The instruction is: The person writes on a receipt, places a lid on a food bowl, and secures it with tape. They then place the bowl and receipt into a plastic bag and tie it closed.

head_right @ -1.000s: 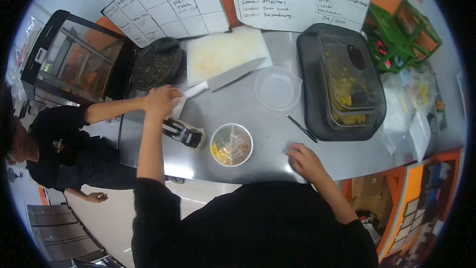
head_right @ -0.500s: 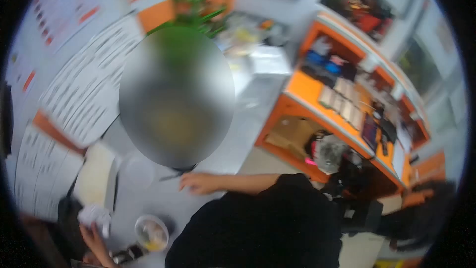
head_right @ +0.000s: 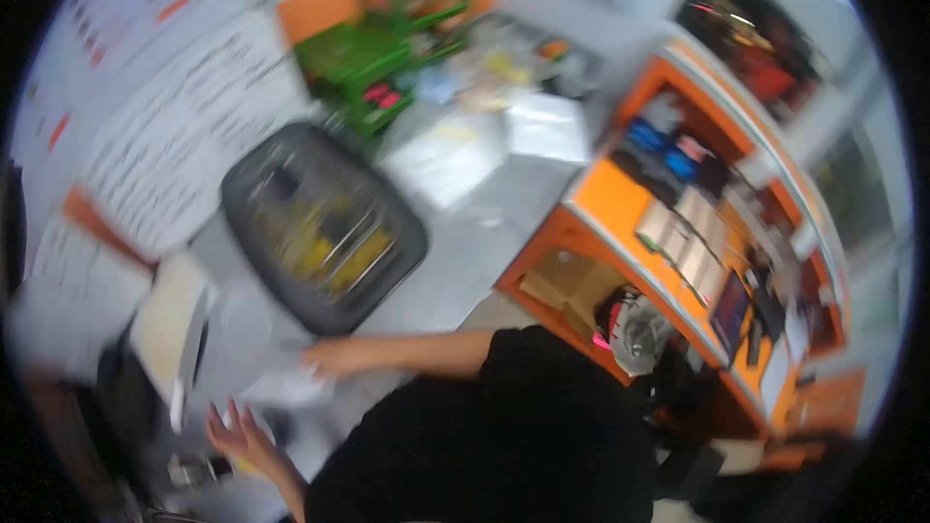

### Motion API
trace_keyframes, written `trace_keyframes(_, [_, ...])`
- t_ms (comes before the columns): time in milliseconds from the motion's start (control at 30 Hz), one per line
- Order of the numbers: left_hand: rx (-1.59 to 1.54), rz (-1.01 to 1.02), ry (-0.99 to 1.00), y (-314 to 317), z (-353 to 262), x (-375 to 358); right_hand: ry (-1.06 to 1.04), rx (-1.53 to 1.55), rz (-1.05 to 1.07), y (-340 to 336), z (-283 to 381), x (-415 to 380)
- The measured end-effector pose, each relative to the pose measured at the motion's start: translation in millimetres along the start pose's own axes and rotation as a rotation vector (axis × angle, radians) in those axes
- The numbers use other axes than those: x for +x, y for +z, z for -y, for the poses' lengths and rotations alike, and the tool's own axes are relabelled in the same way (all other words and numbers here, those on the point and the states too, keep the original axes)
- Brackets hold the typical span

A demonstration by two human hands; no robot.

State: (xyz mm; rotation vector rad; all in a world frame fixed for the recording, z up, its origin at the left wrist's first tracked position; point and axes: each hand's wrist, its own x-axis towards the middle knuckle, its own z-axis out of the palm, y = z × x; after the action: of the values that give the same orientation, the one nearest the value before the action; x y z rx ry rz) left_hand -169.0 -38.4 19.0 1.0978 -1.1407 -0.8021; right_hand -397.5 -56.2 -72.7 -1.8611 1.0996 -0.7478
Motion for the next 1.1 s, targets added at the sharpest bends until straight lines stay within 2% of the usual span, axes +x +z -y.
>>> trace_keyframes(33, [0.099,-0.111,0.01,-1.9,-10.8,3.4,0.092,-0.066,0.158,0.7,-16.7,0.1])
trace_keyframes(67, [0.233,-0.095,0.087,-26.0,7.2,9.5,-0.084,-0.241,0.04,16.3,-42.3,-8.1])
trace_keyframes(100, [0.483,-0.046,0.056,-35.1,5.3,10.8,0.197,-0.217,0.147,9.2,-22.7,-11.0])
trace_keyframes(133, [0.853,0.128,0.182,-50.3,8.5,14.0,0.235,-0.308,0.175,0.8,-3.5,-12.8])
trace_keyframes(167, [1.039,0.329,0.299,-54.4,-9.0,17.5,0.412,-0.402,0.245,1.7,8.8,-5.9])
trace_keyframes(200, [1.323,0.474,0.14,-49.3,-23.0,18.5,0.292,-0.53,0.183,-5.0,22.7,-8.2])
trace_keyframes(233, [1.409,0.551,-0.062,-59.2,-13.3,14.2,0.218,-0.551,0.126,0.4,29.1,-14.1])
trace_keyframes(367, [1.49,0.565,-0.052,-62.3,0.9,10.7,-0.07,-0.74,-0.034,0.4,30.0,-25.5])
trace_keyframes(433, [1.525,0.534,-0.11,-60.3,3.2,12.1,-0.184,-0.696,0.01,4.1,17.8,-28.0])
trace_keyframes(567, [1.369,0.513,-0.062,-69.2,7.5,22.7,-0.292,-0.627,0.042,8.4,12.1,-22.2])
trace_keyframes(667, [1.355,0.446,-0.042,-64.8,5.7,21.4,-0.257,-0.534,0.056,16.4,27.6,-12.0])
trace_keyframes(733, [1.299,0.418,-0.034,-65.4,-2.9,20.8,-0.324,-0.589,0.126,23.4,20.0,-2.7])
trace_keyframes(833, [1.227,0.471,0.058,-58.1,-24.0,21.1,-0.341,-0.634,0.158,27.2,13.5,15.6])
trace_keyframes(967, [1.184,0.646,0.224,-41.5,-39.8,19.0,-0.235,-0.582,0.124,27.4,25.7,35.7])
trace_keyframes(1000, [1.169,0.692,0.207,-37.4,-37.3,16.2,-0.186,-0.54,0.122,28.9,26.6,38.6])
trace_keyframes(1100, [1.156,0.862,0.148,-26.9,-23.5,7.8,-0.208,-0.629,-0.05,49.8,5.9,39.0])
